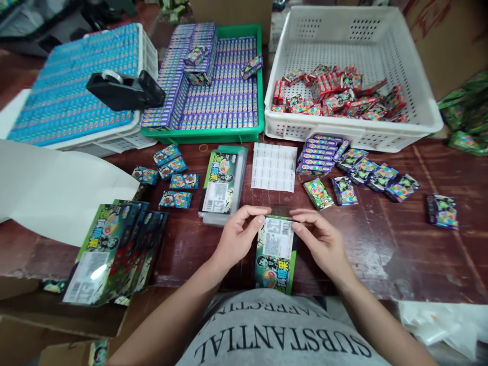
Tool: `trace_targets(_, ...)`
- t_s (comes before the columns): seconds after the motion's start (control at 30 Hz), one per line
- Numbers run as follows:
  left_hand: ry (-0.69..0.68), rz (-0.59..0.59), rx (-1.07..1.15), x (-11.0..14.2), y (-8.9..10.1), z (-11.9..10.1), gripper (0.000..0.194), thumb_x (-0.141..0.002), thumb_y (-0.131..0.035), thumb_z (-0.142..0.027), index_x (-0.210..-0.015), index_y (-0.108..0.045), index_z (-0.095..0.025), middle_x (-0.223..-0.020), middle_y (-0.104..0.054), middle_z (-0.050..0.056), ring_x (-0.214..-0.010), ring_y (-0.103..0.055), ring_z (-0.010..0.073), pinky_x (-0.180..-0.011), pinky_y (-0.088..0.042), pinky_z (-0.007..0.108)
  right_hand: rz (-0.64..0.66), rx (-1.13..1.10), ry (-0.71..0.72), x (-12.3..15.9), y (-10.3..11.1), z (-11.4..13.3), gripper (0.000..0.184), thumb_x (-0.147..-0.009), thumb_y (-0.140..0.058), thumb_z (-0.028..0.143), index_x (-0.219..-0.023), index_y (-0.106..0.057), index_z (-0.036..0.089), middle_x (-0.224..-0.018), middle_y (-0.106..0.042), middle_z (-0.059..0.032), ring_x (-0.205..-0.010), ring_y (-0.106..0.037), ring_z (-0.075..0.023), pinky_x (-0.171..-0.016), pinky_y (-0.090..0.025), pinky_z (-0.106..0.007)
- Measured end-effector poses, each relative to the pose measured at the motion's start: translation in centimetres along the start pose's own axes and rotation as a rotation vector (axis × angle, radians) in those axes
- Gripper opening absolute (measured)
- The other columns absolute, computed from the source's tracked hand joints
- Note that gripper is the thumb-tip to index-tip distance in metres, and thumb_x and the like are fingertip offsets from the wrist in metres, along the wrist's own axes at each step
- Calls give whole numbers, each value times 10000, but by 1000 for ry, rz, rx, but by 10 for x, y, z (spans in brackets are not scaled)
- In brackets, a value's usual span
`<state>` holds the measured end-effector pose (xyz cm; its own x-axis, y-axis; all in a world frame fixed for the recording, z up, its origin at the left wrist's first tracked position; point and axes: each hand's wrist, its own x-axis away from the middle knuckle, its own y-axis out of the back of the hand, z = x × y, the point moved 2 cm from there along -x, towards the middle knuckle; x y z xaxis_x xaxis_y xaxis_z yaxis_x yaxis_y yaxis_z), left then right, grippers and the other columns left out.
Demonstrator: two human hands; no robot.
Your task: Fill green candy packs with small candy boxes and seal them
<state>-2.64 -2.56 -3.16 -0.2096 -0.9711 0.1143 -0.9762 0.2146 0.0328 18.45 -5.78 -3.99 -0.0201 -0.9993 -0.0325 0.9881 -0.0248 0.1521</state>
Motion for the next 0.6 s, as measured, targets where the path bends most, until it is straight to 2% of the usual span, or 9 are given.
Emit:
trace_targets(0.1,90,-36,61,-2,1,-1,274,-945,-661,-303,-1204,-640,-216,-1084,-761,64,-1015,-700,199,-952,-541,395,71,48,56,-6,6,4,190,-954,-661,257,-1126,-715,318,-1200,-714,-43,-1146,-661,-218,-1031,-517,-456)
trace_targets(0.2,119,30,3,-3,3,-7,206,-931,-675,-336,-1088,-721,-210,-1109,-762,65,-1040,-696,204,-980,-530,401,107,74,36,-8,9,9,311,-951,-671,275,-1250,-683,359,-1141,-745,-22,-1058,-694,-207,-1000,-541,-464)
trace_targets(0.33,149,86,-36,-8,6,-18,137,-874,-729,-333,-915,-746,-203,-1047,-770,60,-961,-705,203,-902,-560,395,160,120,-28,-17,7,20,86,-909,-723,350,-954,-784,310,-1046,-775,-19,-990,-711,-216,-923,-572,-439)
trace_targets(0.47,178,85,-89,-17,8,-27,107,-845,-741,-291,-875,-738,-188,-870,-757,36,-791,-682,170,-799,-557,357,135,81,-254,-31,4,29,179,-842,-776,427,-879,-776,252,-886,-786,-22,-794,-718,-196,-772,-591,-381)
trace_targets(0.53,193,99,-97,-20,9,-30,116,-848,-740,-298,-844,-744,-182,-844,-758,33,-769,-680,161,-785,-552,341,164,56,-304,-35,5,32,212,-828,-782,449,-833,-776,237,-844,-786,-21,-765,-716,-187,-770,-588,-363)
trace_targets(0.6,220,152,-90,-20,11,-30,147,-856,-745,-328,-862,-762,-182,-872,-774,40,-793,-693,163,-797,-554,335,219,53,-296,-36,9,33,218,-831,-781,455,-832,-781,237,-866,-790,-22,-800,-720,-184,-804,-581,-351)
